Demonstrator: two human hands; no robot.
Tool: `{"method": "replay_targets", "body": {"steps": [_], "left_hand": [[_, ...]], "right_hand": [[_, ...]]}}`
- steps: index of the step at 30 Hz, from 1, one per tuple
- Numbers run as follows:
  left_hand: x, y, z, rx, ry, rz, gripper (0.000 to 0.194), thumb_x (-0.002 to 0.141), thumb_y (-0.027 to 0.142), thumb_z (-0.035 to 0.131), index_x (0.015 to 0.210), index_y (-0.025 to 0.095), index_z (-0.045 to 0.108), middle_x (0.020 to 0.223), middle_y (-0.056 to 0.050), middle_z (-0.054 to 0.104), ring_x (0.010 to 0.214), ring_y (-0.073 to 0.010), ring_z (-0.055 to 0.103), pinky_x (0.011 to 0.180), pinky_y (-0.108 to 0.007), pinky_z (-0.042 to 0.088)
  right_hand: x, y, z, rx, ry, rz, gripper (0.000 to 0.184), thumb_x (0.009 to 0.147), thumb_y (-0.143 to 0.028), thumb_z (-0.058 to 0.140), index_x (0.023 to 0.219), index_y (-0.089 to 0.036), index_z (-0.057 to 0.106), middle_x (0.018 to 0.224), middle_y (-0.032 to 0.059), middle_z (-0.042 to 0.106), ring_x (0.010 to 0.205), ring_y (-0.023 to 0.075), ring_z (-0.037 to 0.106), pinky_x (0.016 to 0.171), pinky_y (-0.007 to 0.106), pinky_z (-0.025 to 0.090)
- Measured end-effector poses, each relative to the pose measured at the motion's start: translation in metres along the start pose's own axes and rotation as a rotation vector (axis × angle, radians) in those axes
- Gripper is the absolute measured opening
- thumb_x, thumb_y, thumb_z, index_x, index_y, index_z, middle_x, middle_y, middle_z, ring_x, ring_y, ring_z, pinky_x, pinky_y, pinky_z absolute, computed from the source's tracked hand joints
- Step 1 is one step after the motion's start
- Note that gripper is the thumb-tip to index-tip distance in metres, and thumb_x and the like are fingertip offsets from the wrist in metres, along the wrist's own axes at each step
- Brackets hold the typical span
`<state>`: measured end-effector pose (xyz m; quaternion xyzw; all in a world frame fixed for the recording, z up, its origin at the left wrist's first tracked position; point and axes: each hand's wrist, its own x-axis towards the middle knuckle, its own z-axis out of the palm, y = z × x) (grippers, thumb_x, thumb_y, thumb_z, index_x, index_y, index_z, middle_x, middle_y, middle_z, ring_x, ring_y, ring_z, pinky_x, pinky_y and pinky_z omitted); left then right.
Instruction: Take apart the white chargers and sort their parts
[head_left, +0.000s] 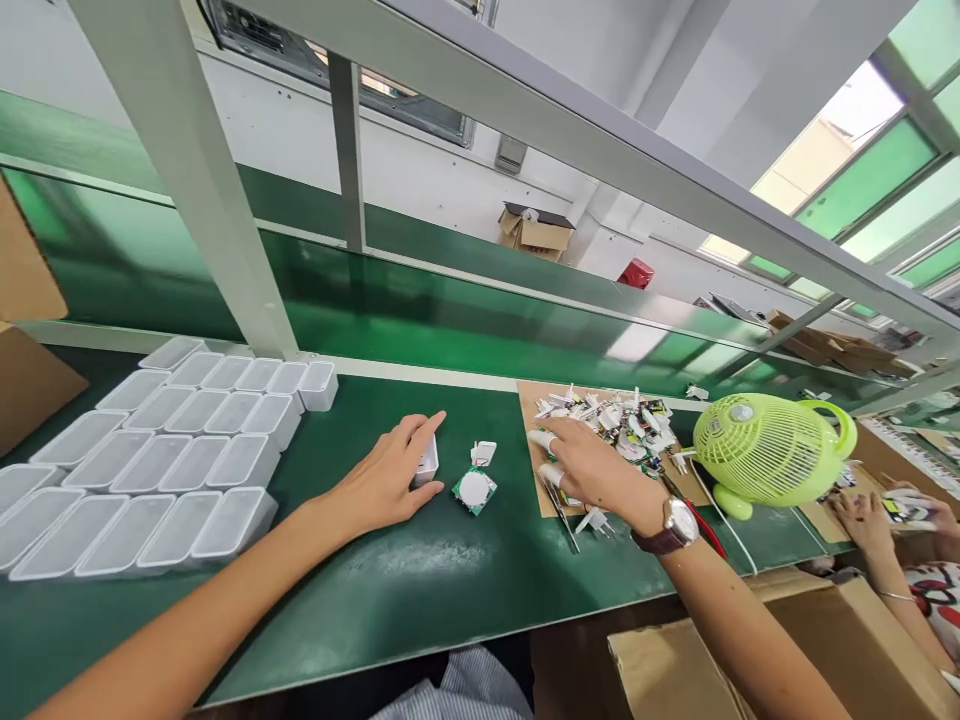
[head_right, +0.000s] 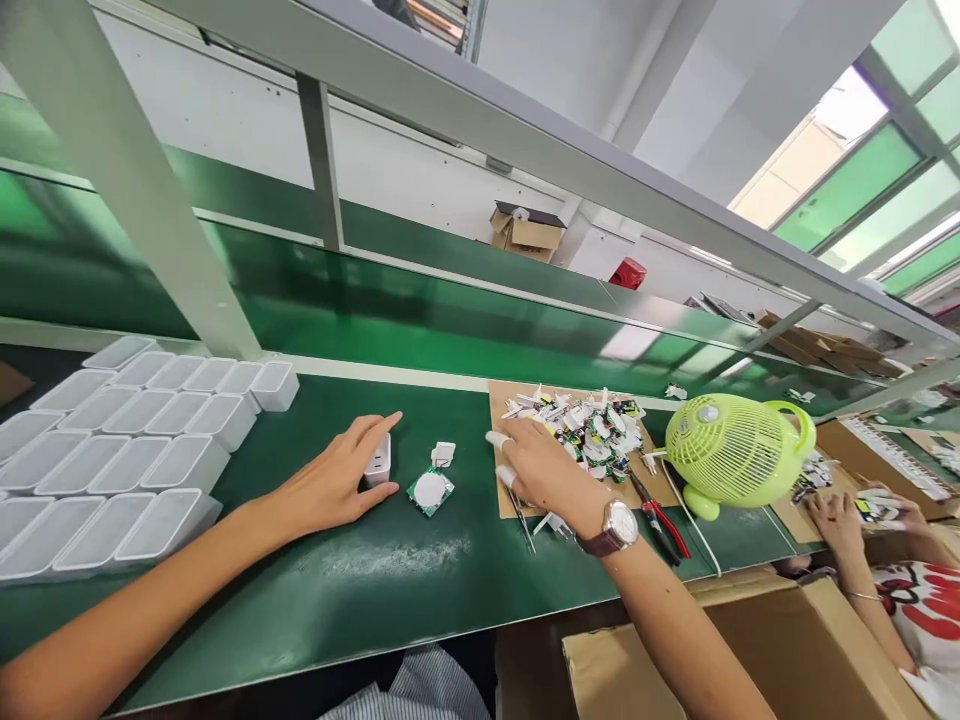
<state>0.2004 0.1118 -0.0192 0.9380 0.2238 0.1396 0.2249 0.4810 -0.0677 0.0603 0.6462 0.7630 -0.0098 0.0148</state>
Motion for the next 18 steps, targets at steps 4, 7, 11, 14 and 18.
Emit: {"method": "replay_targets", "body": {"steps": [4, 7, 11, 14, 18], "left_hand": [[0.003, 0.007, -0.014, 0.001, -0.072, 0.018, 0.094, 0.091, 0.042, 0.066, 0.166, 0.021, 0.014, 0.141, -0.018, 0.049, 0.118, -0.0368, 0.059, 0.100, -0.050, 0.051], [-0.001, 0.008, -0.012, -0.010, -0.058, 0.027, 0.093, 0.091, 0.038, 0.066, 0.166, 0.021, 0.014, 0.134, -0.017, 0.054, 0.119, -0.0363, 0.058, 0.102, -0.052, 0.049], [-0.011, 0.004, 0.003, -0.075, 0.046, -0.001, 0.086, 0.094, 0.035, 0.062, 0.165, 0.018, 0.016, 0.130, -0.018, 0.057, 0.120, -0.0354, 0.058, 0.106, -0.053, 0.048], [-0.016, 0.001, 0.010, -0.116, 0.040, -0.026, 0.087, 0.095, 0.037, 0.061, 0.165, 0.016, 0.014, 0.134, -0.020, 0.057, 0.123, -0.0357, 0.057, 0.106, -0.053, 0.048], [-0.018, -0.004, 0.008, -0.151, 0.001, -0.092, 0.093, 0.094, 0.045, 0.065, 0.166, 0.016, 0.013, 0.144, -0.022, 0.053, 0.131, -0.0378, 0.055, 0.108, -0.053, 0.048]], "right_hand": [[0.012, -0.047, 0.020, 0.117, 0.084, -0.171, 0.053, 0.088, -0.035, 0.080, 0.133, -0.013, 0.061, 0.146, 0.0216, 0.056, 0.128, 0.0375, 0.058, 0.105, 0.054, 0.053], [0.026, -0.068, 0.041, 0.197, 0.108, -0.217, 0.036, 0.086, -0.025, 0.077, 0.118, -0.011, 0.067, 0.144, 0.0240, 0.058, 0.127, 0.0398, 0.058, 0.104, 0.056, 0.052], [0.045, -0.064, 0.050, 0.366, 0.203, -0.131, 0.030, 0.094, -0.016, 0.061, 0.123, -0.018, 0.066, 0.122, 0.0118, 0.073, 0.112, 0.0258, 0.067, 0.100, 0.041, 0.054], [0.061, -0.050, 0.045, 0.413, 0.235, -0.021, 0.031, 0.103, -0.019, 0.051, 0.130, -0.022, 0.065, 0.110, 0.0062, 0.076, 0.097, 0.0198, 0.071, 0.087, 0.033, 0.056], [0.089, -0.035, 0.043, 0.378, 0.248, 0.069, 0.035, 0.106, -0.033, 0.052, 0.136, -0.018, 0.063, 0.115, 0.0125, 0.074, 0.109, 0.0279, 0.068, 0.096, 0.044, 0.052]]}}
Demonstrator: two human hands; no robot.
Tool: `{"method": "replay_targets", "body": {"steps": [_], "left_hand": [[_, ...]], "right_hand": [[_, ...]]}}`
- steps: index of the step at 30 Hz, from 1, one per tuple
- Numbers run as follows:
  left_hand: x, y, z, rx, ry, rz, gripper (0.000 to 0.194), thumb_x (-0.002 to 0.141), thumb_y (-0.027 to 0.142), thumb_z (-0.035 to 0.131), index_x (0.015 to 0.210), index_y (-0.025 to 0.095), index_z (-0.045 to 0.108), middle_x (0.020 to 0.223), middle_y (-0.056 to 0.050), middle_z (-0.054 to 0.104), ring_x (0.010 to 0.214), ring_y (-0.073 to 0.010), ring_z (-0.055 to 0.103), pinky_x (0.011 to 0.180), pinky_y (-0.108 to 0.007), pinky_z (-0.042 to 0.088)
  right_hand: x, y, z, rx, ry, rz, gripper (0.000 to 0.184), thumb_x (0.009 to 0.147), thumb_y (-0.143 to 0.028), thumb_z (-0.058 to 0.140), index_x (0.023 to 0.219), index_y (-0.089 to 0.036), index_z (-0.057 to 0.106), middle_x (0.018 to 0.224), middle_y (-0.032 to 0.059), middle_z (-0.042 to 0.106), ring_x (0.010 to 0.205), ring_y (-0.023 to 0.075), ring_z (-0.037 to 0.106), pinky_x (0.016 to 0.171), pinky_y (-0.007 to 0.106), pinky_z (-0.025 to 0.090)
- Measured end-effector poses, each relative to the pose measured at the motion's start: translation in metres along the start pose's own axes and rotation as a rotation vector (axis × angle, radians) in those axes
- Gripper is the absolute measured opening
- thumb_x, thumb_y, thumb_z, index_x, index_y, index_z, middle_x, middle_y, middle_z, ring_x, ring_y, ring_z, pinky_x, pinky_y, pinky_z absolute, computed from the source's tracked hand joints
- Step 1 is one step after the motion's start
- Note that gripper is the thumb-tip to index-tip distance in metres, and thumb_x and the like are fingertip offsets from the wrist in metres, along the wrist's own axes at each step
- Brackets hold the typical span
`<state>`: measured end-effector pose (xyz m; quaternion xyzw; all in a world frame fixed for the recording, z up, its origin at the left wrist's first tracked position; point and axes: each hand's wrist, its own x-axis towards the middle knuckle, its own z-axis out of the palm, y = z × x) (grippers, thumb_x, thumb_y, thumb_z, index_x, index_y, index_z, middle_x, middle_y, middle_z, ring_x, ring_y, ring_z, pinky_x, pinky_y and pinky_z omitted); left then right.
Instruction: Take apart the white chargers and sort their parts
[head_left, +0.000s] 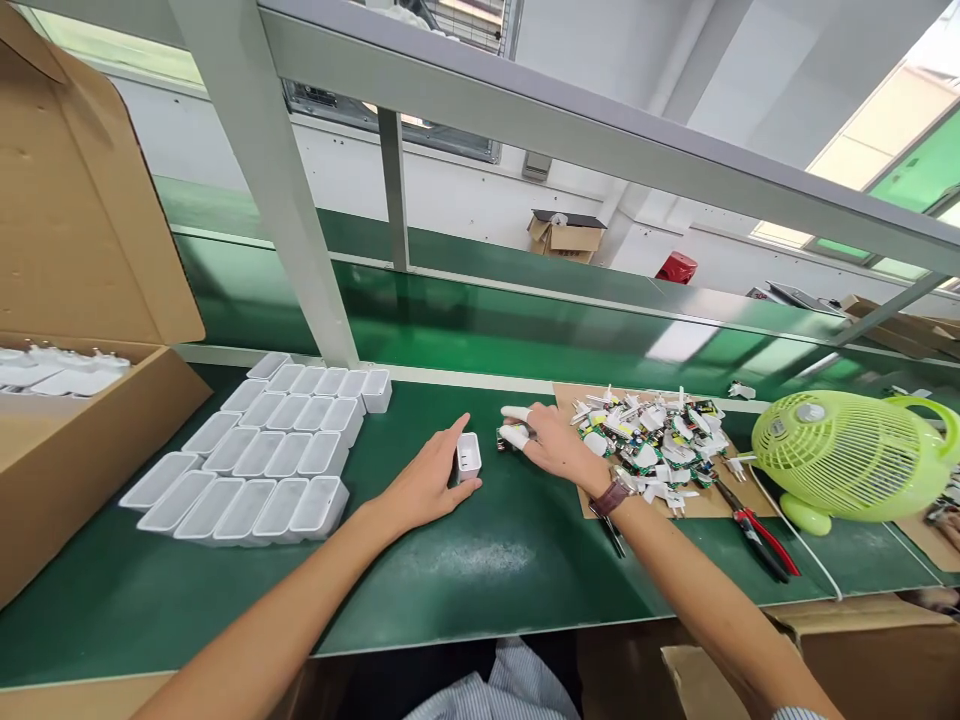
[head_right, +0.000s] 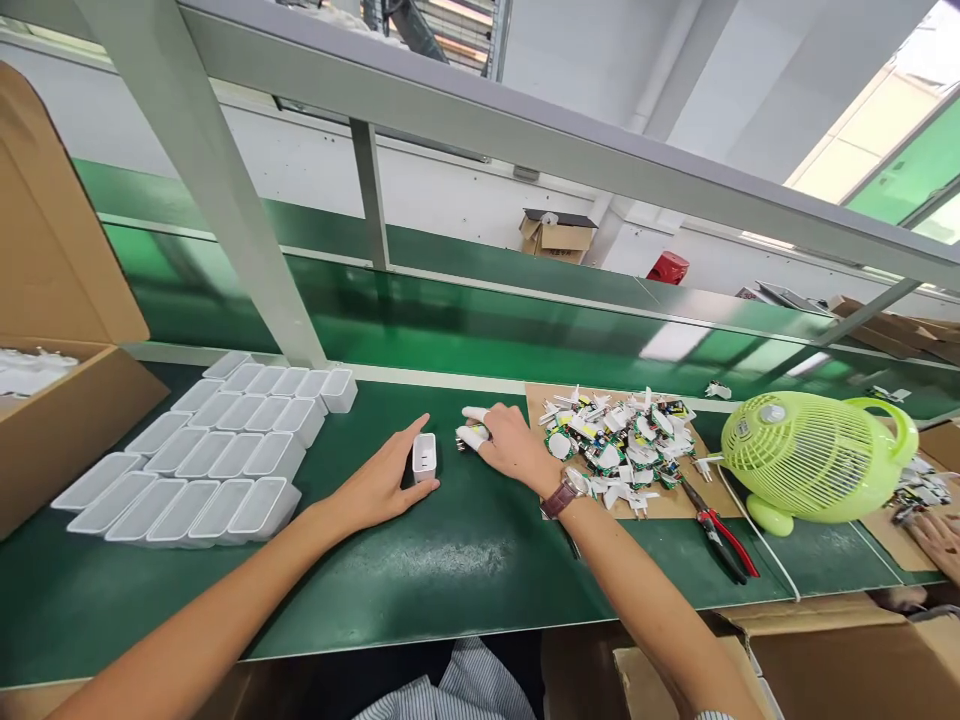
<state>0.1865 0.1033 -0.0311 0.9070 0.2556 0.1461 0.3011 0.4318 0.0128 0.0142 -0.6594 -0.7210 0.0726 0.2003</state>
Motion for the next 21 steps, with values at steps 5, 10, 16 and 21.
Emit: {"method": "replay_targets", "body": {"steps": [5, 10, 16, 21], "left_hand": [[-0.003, 0.001, -0.006, -0.024, -0.007, -0.036, 0.091, 0.093, 0.047, 0.064, 0.166, 0.019, 0.017, 0.141, -0.020, 0.058, 0.127, -0.0382, 0.059, 0.104, -0.051, 0.050], [-0.004, 0.007, -0.010, -0.004, -0.064, -0.077, 0.091, 0.094, 0.045, 0.062, 0.167, 0.020, 0.014, 0.141, -0.019, 0.059, 0.126, -0.0384, 0.058, 0.103, -0.052, 0.049], [-0.003, 0.005, -0.009, -0.005, -0.056, -0.056, 0.090, 0.093, 0.043, 0.063, 0.167, 0.019, 0.016, 0.147, -0.019, 0.057, 0.132, -0.0385, 0.055, 0.106, -0.050, 0.047], [-0.005, 0.002, -0.007, -0.017, -0.036, -0.049, 0.092, 0.092, 0.043, 0.065, 0.167, 0.021, 0.016, 0.139, -0.017, 0.061, 0.124, -0.0373, 0.059, 0.101, -0.047, 0.049]], "right_hand": [[0.013, 0.018, 0.008, -0.057, -0.019, 0.010, 0.053, 0.105, -0.038, 0.053, 0.150, -0.009, 0.050, 0.153, 0.0246, 0.052, 0.146, 0.0373, 0.044, 0.119, 0.057, 0.034], [0.004, 0.043, 0.005, -0.064, -0.098, -0.013, 0.068, 0.088, -0.026, 0.069, 0.151, -0.011, 0.048, 0.154, 0.0229, 0.052, 0.145, 0.0394, 0.044, 0.119, 0.060, 0.035], [0.011, 0.055, 0.005, -0.021, -0.036, 0.034, 0.055, 0.079, -0.008, 0.058, 0.134, -0.010, 0.060, 0.146, 0.0222, 0.057, 0.139, 0.0365, 0.050, 0.119, 0.057, 0.038], [0.010, 0.040, -0.012, 0.102, -0.025, 0.081, 0.041, 0.087, -0.012, 0.054, 0.127, -0.018, 0.062, 0.132, 0.0148, 0.066, 0.118, 0.0272, 0.066, 0.103, 0.046, 0.054]]}}
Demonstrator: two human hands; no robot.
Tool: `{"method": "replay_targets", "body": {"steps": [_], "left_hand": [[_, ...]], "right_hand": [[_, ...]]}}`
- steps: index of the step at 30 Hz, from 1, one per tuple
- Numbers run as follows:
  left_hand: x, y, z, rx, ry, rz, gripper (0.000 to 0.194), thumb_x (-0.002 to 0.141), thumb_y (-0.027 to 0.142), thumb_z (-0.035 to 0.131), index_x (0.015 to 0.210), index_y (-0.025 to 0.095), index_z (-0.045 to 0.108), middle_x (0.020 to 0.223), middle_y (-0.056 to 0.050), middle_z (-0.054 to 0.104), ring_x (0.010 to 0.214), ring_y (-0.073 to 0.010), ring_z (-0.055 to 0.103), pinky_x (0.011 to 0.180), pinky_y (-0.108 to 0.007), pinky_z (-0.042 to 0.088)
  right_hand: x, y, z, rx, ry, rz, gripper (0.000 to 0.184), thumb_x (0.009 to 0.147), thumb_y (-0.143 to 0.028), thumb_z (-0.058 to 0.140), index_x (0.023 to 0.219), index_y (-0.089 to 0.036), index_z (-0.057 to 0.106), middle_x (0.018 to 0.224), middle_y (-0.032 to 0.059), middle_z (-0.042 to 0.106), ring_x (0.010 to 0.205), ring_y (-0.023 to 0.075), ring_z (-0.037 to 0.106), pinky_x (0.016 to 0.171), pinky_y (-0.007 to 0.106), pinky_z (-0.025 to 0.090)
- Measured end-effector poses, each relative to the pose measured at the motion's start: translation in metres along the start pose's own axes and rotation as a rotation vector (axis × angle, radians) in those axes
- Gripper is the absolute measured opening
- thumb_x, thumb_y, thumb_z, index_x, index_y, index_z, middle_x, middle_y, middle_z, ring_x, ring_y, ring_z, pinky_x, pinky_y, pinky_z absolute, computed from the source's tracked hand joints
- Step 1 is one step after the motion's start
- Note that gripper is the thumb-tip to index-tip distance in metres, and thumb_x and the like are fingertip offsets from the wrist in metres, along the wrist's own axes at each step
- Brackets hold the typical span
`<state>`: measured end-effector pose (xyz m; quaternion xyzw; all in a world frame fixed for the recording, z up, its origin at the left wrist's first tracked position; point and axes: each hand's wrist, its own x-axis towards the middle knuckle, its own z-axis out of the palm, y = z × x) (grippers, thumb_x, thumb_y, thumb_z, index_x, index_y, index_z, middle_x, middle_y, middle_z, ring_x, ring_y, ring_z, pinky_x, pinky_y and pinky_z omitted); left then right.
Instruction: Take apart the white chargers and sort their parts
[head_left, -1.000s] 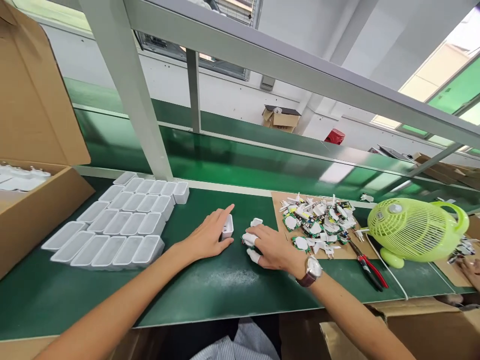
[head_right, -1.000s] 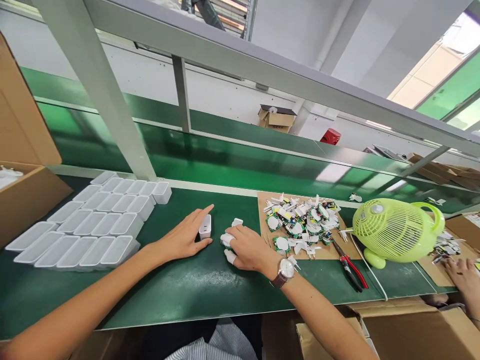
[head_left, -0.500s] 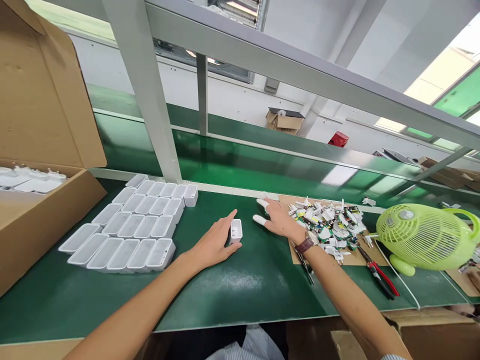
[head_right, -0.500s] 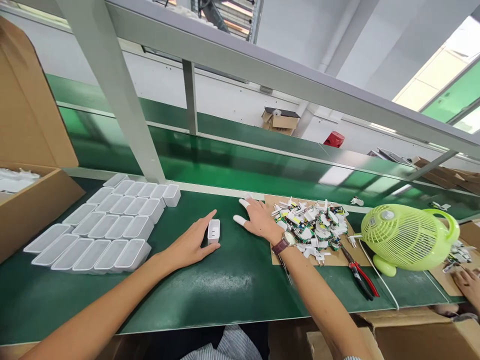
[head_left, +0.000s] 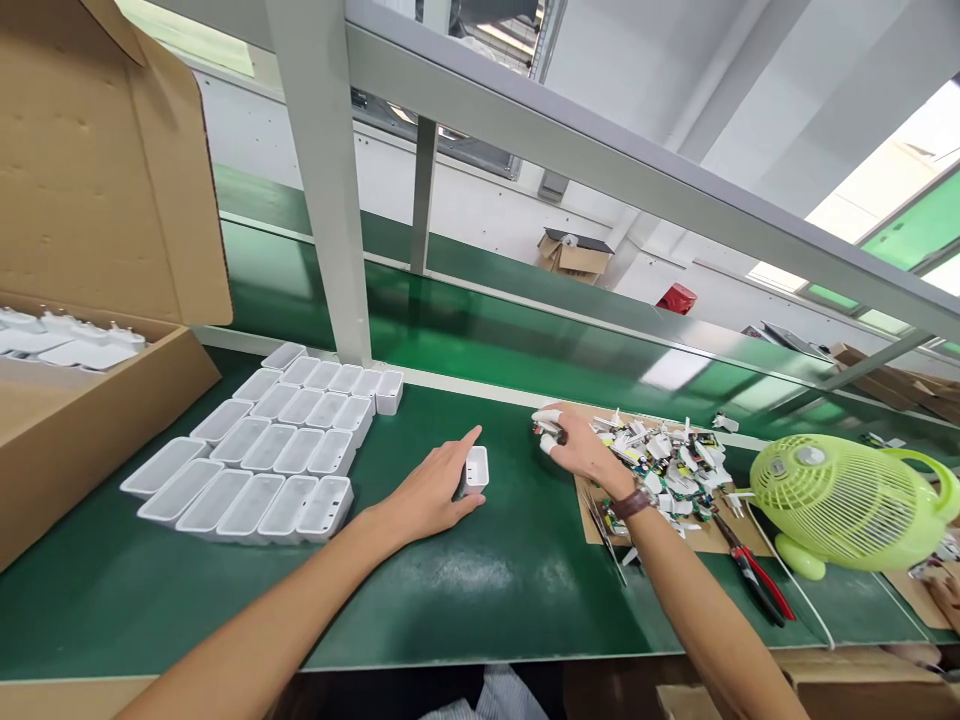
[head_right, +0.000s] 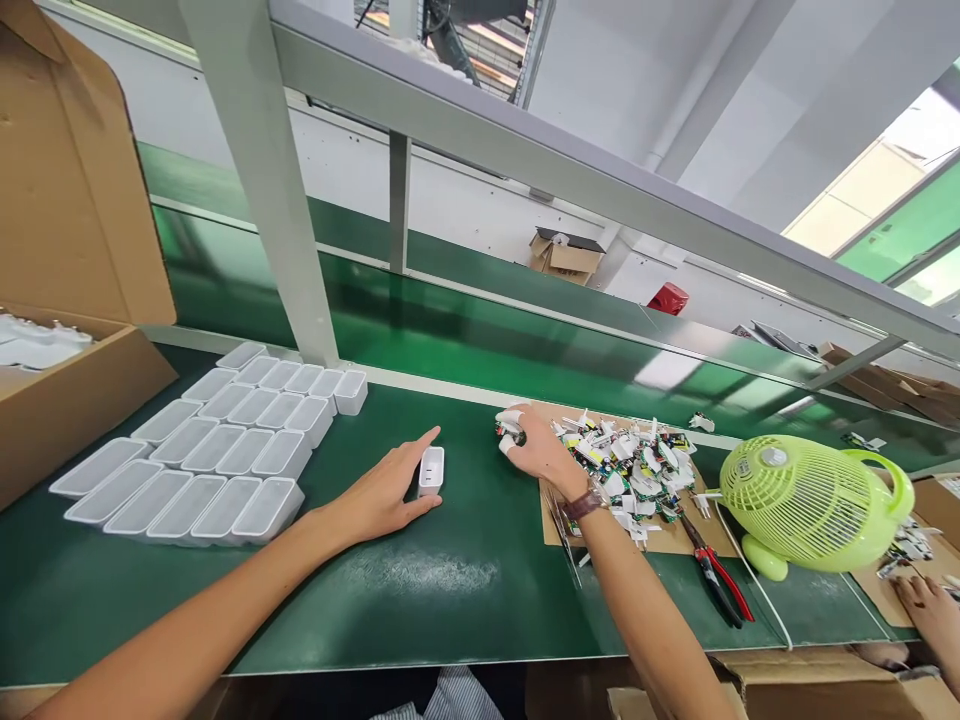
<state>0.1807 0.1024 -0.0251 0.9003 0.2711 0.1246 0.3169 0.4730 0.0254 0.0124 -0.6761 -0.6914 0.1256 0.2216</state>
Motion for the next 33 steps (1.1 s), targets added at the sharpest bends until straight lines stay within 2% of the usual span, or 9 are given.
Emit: {"method": "replay_targets", "body": {"steps": [4, 7, 10, 14, 18, 22, 28, 30, 33], "left_hand": [[0.001, 0.001, 0.000, 0.003, 0.037, 0.034, 0.090, 0.092, 0.040, 0.064, 0.166, 0.020, 0.017, 0.128, -0.016, 0.066, 0.114, -0.0356, 0.063, 0.096, -0.047, 0.051], [0.001, 0.002, 0.000, 0.019, 0.063, 0.048, 0.089, 0.092, 0.039, 0.064, 0.166, 0.020, 0.018, 0.129, -0.016, 0.065, 0.114, -0.0361, 0.063, 0.096, -0.049, 0.051], [0.000, 0.002, -0.001, 0.023, 0.071, 0.060, 0.088, 0.092, 0.039, 0.065, 0.165, 0.020, 0.019, 0.134, -0.017, 0.063, 0.118, -0.0365, 0.062, 0.099, -0.050, 0.051], [-0.003, 0.001, 0.000, 0.001, 0.071, 0.050, 0.087, 0.093, 0.039, 0.065, 0.165, 0.019, 0.020, 0.143, -0.019, 0.058, 0.126, -0.0371, 0.058, 0.105, -0.052, 0.048], [-0.003, 0.001, 0.002, -0.018, 0.091, 0.055, 0.085, 0.093, 0.039, 0.065, 0.164, 0.020, 0.023, 0.135, -0.018, 0.062, 0.119, -0.0362, 0.061, 0.101, -0.051, 0.050], [-0.002, 0.003, 0.003, -0.020, 0.081, 0.054, 0.083, 0.093, 0.038, 0.065, 0.163, 0.019, 0.024, 0.129, -0.016, 0.063, 0.118, -0.0359, 0.061, 0.103, -0.051, 0.050], [-0.004, 0.003, 0.003, -0.074, 0.085, 0.037, 0.096, 0.088, 0.043, 0.073, 0.164, 0.023, 0.018, 0.147, -0.019, 0.051, 0.135, -0.0391, 0.050, 0.113, -0.058, 0.044], [-0.006, 0.003, 0.003, -0.104, 0.090, 0.068, 0.097, 0.089, 0.036, 0.071, 0.165, 0.023, 0.013, 0.152, -0.019, 0.045, 0.140, -0.0380, 0.047, 0.117, -0.058, 0.040], [-0.007, 0.003, 0.005, -0.180, 0.100, 0.118, 0.098, 0.088, 0.022, 0.066, 0.165, 0.026, 0.007, 0.154, -0.018, 0.042, 0.139, -0.0344, 0.048, 0.118, -0.055, 0.041]], "right_hand": [[-0.009, -0.020, -0.031, 0.113, -0.139, 0.020, 0.028, 0.100, -0.030, 0.055, 0.124, -0.019, 0.062, 0.107, 0.0094, 0.077, 0.088, 0.0208, 0.075, 0.075, 0.033, 0.061], [-0.006, -0.035, -0.036, 0.157, -0.349, 0.004, 0.030, 0.085, -0.043, 0.080, 0.102, -0.019, 0.072, 0.077, 0.0011, 0.076, 0.064, 0.0183, 0.072, 0.056, 0.026, 0.055], [0.003, -0.047, -0.021, 0.133, -0.457, -0.016, 0.031, 0.073, -0.039, 0.091, 0.092, -0.020, 0.076, 0.071, -0.0012, 0.075, 0.060, 0.0179, 0.070, 0.055, 0.025, 0.053], [0.002, -0.052, 0.000, 0.012, -0.308, -0.007, 0.040, 0.087, -0.030, 0.077, 0.125, -0.016, 0.070, 0.112, 0.0132, 0.077, 0.098, 0.0274, 0.073, 0.084, 0.036, 0.057], [-0.024, -0.045, 0.009, -0.062, -0.256, -0.051, 0.069, 0.082, -0.025, 0.080, 0.146, -0.015, 0.056, 0.141, 0.0190, 0.062, 0.124, 0.0326, 0.062, 0.100, 0.044, 0.053], [-0.047, -0.037, 0.022, -0.105, -0.198, -0.086, 0.061, 0.089, -0.004, 0.058, 0.148, -0.018, 0.054, 0.130, 0.0152, 0.064, 0.120, 0.0281, 0.061, 0.101, 0.046, 0.052], [-0.044, -0.037, 0.026, -0.104, -0.151, -0.130, 0.053, 0.086, -0.009, 0.065, 0.137, -0.019, 0.062, 0.114, 0.0115, 0.067, 0.104, 0.0275, 0.062, 0.096, 0.047, 0.053], [-0.038, -0.039, 0.022, -0.076, -0.124, -0.145, 0.052, 0.083, -0.011, 0.068, 0.134, -0.020, 0.063, 0.111, 0.0105, 0.068, 0.106, 0.0286, 0.061, 0.095, 0.047, 0.053], [-0.033, -0.039, 0.018, 0.043, 0.032, -0.189, 0.054, 0.082, -0.014, 0.069, 0.135, -0.022, 0.059, 0.122, 0.0109, 0.066, 0.113, 0.0289, 0.060, 0.096, 0.046, 0.054]]}}
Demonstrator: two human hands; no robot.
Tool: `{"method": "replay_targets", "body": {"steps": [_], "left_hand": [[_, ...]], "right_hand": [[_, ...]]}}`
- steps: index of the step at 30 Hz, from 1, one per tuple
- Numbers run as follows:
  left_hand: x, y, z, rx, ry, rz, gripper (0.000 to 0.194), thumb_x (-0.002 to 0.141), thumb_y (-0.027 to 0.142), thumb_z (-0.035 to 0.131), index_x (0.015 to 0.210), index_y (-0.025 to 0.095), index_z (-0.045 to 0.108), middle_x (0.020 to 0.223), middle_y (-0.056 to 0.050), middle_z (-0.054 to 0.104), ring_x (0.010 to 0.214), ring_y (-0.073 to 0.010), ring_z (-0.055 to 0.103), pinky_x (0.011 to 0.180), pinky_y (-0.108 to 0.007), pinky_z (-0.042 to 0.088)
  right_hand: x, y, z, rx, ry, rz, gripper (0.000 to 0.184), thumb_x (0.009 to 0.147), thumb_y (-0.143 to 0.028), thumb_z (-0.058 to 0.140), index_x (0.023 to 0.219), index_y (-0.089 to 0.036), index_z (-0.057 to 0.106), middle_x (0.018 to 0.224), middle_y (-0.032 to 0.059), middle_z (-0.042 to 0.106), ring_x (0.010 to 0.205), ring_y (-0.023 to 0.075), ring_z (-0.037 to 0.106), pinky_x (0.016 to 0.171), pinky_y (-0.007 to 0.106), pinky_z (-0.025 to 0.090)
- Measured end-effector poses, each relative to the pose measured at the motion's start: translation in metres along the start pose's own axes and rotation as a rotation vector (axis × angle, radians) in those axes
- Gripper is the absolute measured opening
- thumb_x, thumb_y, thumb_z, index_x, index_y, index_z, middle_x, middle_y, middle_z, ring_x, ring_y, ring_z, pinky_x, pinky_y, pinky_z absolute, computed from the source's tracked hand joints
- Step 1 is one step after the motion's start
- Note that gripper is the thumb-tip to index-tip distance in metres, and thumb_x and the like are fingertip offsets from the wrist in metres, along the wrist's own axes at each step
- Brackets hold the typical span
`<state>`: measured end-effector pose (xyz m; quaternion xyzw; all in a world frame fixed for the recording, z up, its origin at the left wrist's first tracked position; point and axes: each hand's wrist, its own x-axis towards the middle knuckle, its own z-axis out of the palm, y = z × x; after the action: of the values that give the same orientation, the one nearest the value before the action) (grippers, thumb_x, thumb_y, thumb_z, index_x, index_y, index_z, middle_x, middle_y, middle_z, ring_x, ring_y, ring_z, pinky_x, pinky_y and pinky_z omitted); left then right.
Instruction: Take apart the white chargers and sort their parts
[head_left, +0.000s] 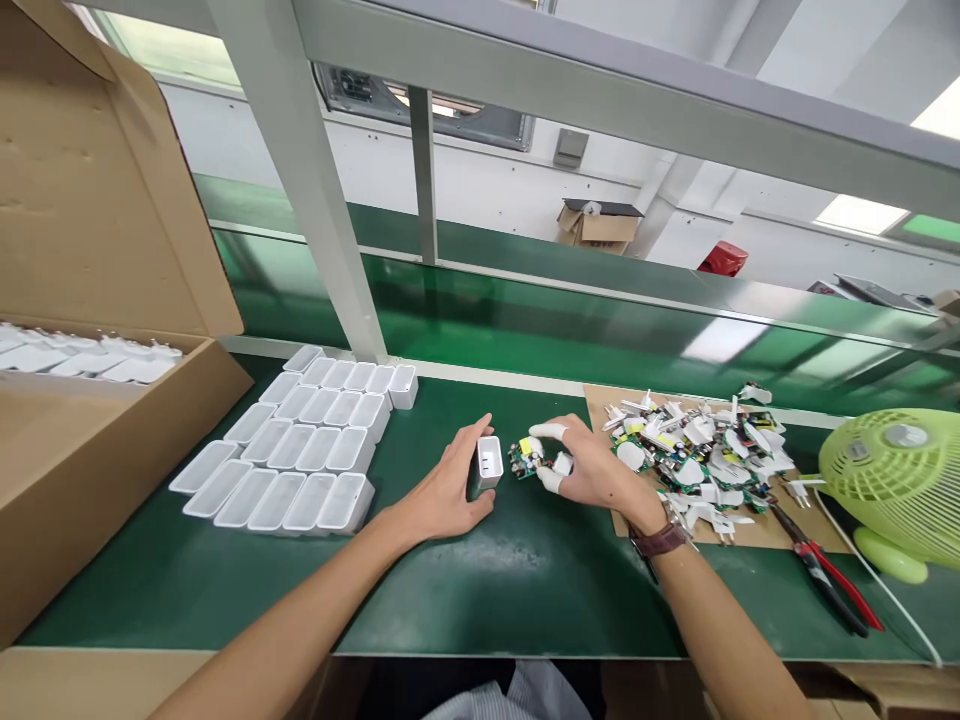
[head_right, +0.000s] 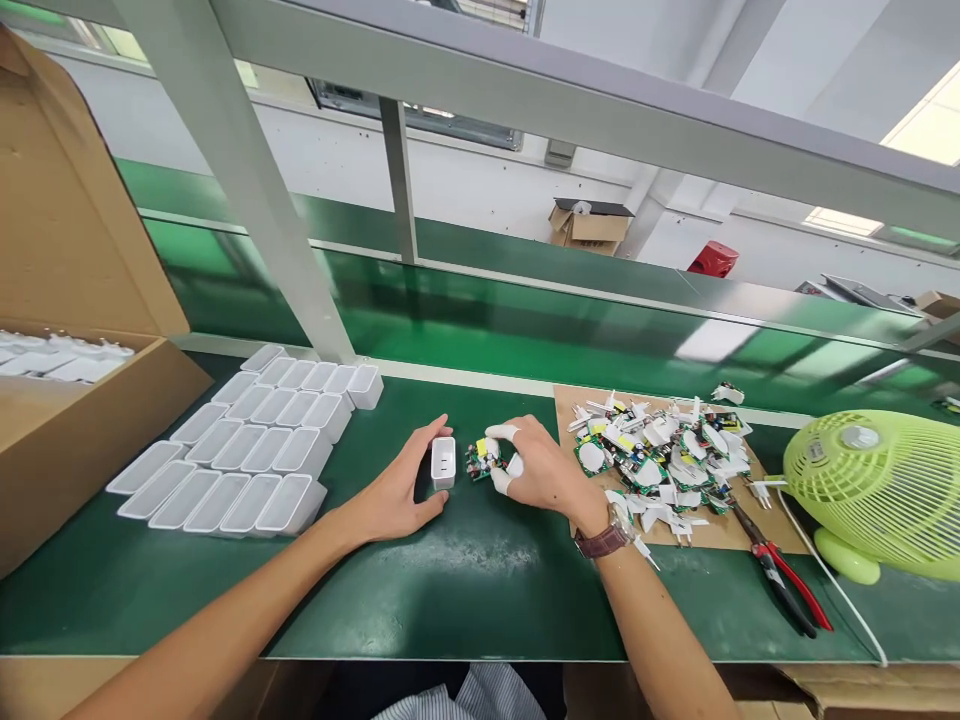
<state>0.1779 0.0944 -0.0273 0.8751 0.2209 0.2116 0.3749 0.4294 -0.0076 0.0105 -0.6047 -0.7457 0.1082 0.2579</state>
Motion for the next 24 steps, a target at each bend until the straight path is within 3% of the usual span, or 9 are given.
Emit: {"method": "replay_targets", "body": {"steps": [4, 8, 12, 24], "left_hand": [[0.001, -0.004, 0.005, -0.054, 0.066, -0.034, 0.095, 0.090, 0.026, 0.069, 0.164, 0.027, 0.010, 0.142, -0.014, 0.051, 0.127, -0.0301, 0.057, 0.114, -0.052, 0.046], [0.004, -0.006, 0.011, -0.063, 0.131, -0.086, 0.095, 0.088, 0.030, 0.076, 0.163, 0.031, 0.016, 0.134, -0.008, 0.059, 0.124, -0.0285, 0.061, 0.112, -0.051, 0.049], [0.006, -0.002, 0.012, -0.034, 0.171, 0.016, 0.086, 0.096, 0.024, 0.066, 0.164, 0.032, 0.014, 0.140, -0.009, 0.061, 0.129, -0.0274, 0.061, 0.115, -0.051, 0.048], [0.005, 0.001, 0.010, 0.009, 0.189, 0.069, 0.089, 0.096, 0.016, 0.064, 0.166, 0.031, 0.012, 0.146, -0.012, 0.060, 0.136, -0.0295, 0.057, 0.117, -0.057, 0.047]], "right_hand": [[-0.002, 0.003, 0.008, 0.113, 0.281, -0.092, 0.048, 0.088, -0.017, 0.065, 0.134, -0.025, 0.057, 0.123, 0.0103, 0.064, 0.113, 0.0279, 0.061, 0.097, 0.048, 0.055], [-0.009, 0.001, 0.015, 0.111, 0.440, -0.118, 0.054, 0.091, -0.016, 0.066, 0.142, -0.029, 0.053, 0.124, 0.0098, 0.065, 0.115, 0.0286, 0.062, 0.097, 0.052, 0.056], [-0.015, -0.013, 0.013, 0.053, 0.472, -0.196, 0.067, 0.093, -0.014, 0.067, 0.153, -0.031, 0.042, 0.129, 0.0110, 0.066, 0.118, 0.0310, 0.063, 0.097, 0.055, 0.057], [-0.015, -0.027, 0.028, -0.093, 0.423, -0.215, 0.077, 0.093, -0.010, 0.063, 0.162, -0.026, 0.033, 0.127, 0.0116, 0.071, 0.110, 0.0325, 0.064, 0.091, 0.052, 0.061]]}}
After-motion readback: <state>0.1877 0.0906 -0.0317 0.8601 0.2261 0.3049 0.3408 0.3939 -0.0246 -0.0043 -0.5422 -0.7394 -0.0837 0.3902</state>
